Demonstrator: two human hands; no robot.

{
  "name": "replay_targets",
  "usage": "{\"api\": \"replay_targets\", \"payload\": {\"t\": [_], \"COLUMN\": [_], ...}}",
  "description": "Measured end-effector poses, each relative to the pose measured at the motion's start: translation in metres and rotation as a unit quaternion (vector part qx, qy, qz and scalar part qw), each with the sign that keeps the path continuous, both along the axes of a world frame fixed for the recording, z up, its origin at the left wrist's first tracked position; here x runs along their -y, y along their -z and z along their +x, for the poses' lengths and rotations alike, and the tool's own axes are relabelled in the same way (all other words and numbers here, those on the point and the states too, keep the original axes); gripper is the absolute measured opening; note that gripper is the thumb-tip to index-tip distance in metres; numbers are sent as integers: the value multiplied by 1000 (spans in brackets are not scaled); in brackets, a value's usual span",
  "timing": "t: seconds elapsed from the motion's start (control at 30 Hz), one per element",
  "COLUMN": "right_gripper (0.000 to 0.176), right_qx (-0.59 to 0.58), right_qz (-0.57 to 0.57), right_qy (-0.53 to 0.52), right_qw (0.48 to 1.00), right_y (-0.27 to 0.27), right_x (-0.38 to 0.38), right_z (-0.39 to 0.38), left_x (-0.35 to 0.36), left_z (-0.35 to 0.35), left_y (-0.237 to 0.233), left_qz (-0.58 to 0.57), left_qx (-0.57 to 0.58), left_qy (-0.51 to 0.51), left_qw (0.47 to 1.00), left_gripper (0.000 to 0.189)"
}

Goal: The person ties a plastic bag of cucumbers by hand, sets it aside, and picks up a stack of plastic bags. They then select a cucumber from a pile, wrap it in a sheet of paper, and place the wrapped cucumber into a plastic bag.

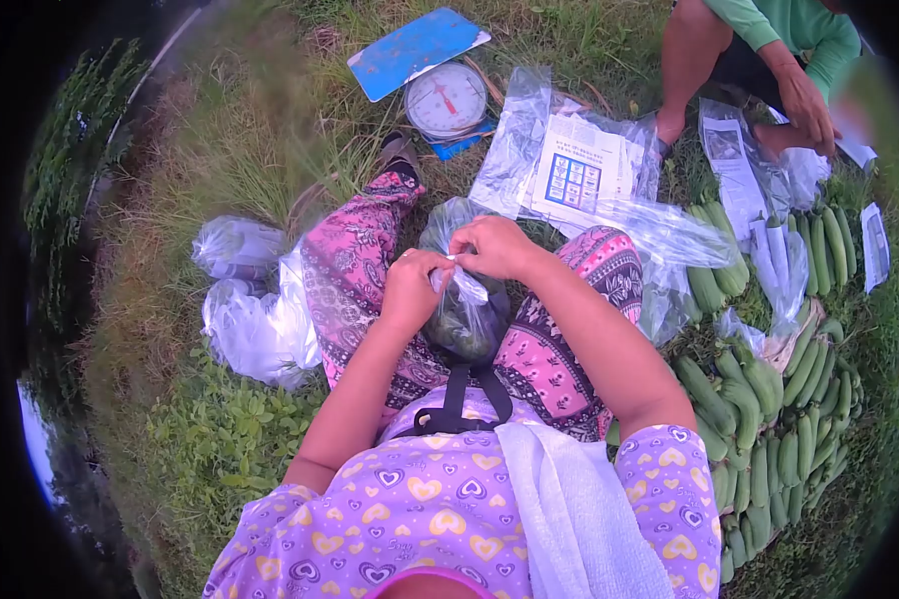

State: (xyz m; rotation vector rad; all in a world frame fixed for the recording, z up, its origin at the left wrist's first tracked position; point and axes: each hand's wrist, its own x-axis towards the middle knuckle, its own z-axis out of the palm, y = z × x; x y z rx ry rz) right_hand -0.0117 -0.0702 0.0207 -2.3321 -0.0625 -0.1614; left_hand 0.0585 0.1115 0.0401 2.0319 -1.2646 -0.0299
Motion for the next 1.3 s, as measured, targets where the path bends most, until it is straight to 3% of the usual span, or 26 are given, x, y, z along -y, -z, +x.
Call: {"api": "replay_targets", "payload": {"t": [0.23,0.4,0.6,0.7,0.73,0.83,0.97,1.1,1.2,1.3], "right_gripper": [18,16,17,21,27,29,25,24,21,17], "right_qx": [-1,-49,-90,-83,-150,-183,-234,-210,-184,-136], "right_qz": [18,31,122,220,191,230,218,157,-57,-152], "right_qy": [34,76,68,7,-28,-125,-156,-182,-178,-172], "right_qw": [999,995,986,972,970,948,935,948,965,964], "right_y": [9,0,9,10,10,15,6,10,-19,-25], "right_x": [5,9,27,34,39,46,48,50,39,33], "right_z": [1,-5,1,5,9,24,30,37,40,39], "left_x": [29,44,47,44,43,38,31,28,29,32], "left_z": [1,5,3,4,3,4,3,0,-1,-1], "left_y": [-2,8,24,31,32,31,22,13,14,3], "left_qz": [105,154,63,33,34,31,52,56,54,75], "left_qx": [47,109,179,191,187,170,109,81,89,148], "left_qy": [-79,-79,-46,-43,-51,-63,-67,-55,-42,-30], "left_qw": [990,979,981,980,980,983,990,994,994,986], "left_gripper": [22,21,19,20,20,21,22,21,20,18]}}
